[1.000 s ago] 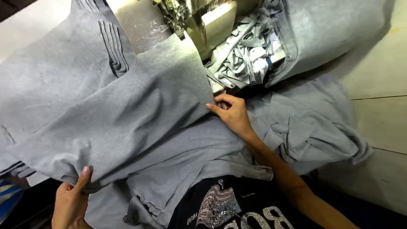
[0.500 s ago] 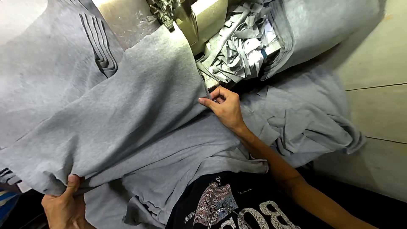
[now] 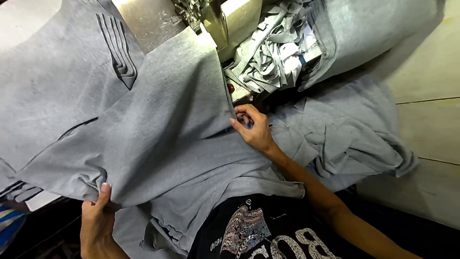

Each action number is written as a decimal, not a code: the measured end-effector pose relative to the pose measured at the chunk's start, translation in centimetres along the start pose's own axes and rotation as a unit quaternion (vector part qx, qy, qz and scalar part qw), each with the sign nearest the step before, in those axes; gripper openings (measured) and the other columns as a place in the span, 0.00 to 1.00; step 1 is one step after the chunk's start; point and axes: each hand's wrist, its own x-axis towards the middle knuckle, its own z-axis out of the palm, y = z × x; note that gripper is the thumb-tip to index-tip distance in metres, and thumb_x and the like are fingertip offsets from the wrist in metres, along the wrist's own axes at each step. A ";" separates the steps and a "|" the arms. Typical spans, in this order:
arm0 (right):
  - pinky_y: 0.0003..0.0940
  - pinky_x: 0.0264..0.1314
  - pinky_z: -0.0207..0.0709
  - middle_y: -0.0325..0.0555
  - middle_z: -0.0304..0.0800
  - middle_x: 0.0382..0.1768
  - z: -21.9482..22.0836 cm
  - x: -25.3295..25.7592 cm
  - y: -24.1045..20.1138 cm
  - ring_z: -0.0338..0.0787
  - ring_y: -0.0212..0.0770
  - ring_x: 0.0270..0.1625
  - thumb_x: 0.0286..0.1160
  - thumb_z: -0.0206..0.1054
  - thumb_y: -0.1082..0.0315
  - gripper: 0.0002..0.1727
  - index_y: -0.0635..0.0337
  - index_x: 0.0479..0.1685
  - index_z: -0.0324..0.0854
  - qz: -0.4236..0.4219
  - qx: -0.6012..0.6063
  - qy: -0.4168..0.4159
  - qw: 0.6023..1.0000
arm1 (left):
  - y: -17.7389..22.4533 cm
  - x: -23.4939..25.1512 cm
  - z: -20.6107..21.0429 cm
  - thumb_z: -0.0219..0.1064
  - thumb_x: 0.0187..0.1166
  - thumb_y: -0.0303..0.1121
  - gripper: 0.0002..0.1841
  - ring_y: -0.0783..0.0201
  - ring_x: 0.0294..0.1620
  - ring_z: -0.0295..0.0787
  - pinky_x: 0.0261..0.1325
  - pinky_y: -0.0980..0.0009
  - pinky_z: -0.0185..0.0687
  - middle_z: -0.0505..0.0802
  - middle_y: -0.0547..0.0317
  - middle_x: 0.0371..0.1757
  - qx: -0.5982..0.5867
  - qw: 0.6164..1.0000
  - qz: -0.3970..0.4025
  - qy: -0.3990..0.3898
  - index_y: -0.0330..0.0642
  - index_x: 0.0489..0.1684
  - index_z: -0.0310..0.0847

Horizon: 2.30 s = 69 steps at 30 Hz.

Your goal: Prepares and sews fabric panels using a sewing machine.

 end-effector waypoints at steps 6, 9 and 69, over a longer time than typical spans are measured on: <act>0.23 0.35 0.70 0.37 0.86 0.33 0.8 -0.4 0.1 0.78 0.29 0.34 0.67 0.82 0.56 0.15 0.58 0.40 0.90 -0.001 -0.014 0.030 0.999 | 0.4 -0.6 0.5 0.79 0.68 0.44 0.38 0.74 0.60 0.90 0.66 0.72 0.87 0.91 0.69 0.58 0.032 0.999 0.020 -0.004 0.38 0.75 0.63; 0.24 0.38 0.71 0.38 0.88 0.34 0.9 -0.6 0.1 0.80 0.30 0.37 0.68 0.82 0.57 0.14 0.58 0.36 0.90 -0.006 -0.023 0.052 0.998 | 0.5 -0.8 1.0 0.80 0.67 0.44 0.43 0.73 0.62 0.89 0.68 0.72 0.86 0.89 0.66 0.61 0.040 0.999 0.027 0.017 0.35 0.79 0.59; 0.36 0.44 0.71 0.38 0.87 0.34 -1.2 0.9 -1.8 0.80 0.36 0.37 0.66 0.82 0.52 0.18 0.56 0.42 0.91 -0.038 -0.115 0.080 0.989 | -3.5 -1.6 9.5 0.75 0.75 0.32 0.35 0.62 0.74 0.81 0.80 0.71 0.73 0.83 0.32 0.70 0.189 0.960 0.123 0.168 0.16 0.75 0.64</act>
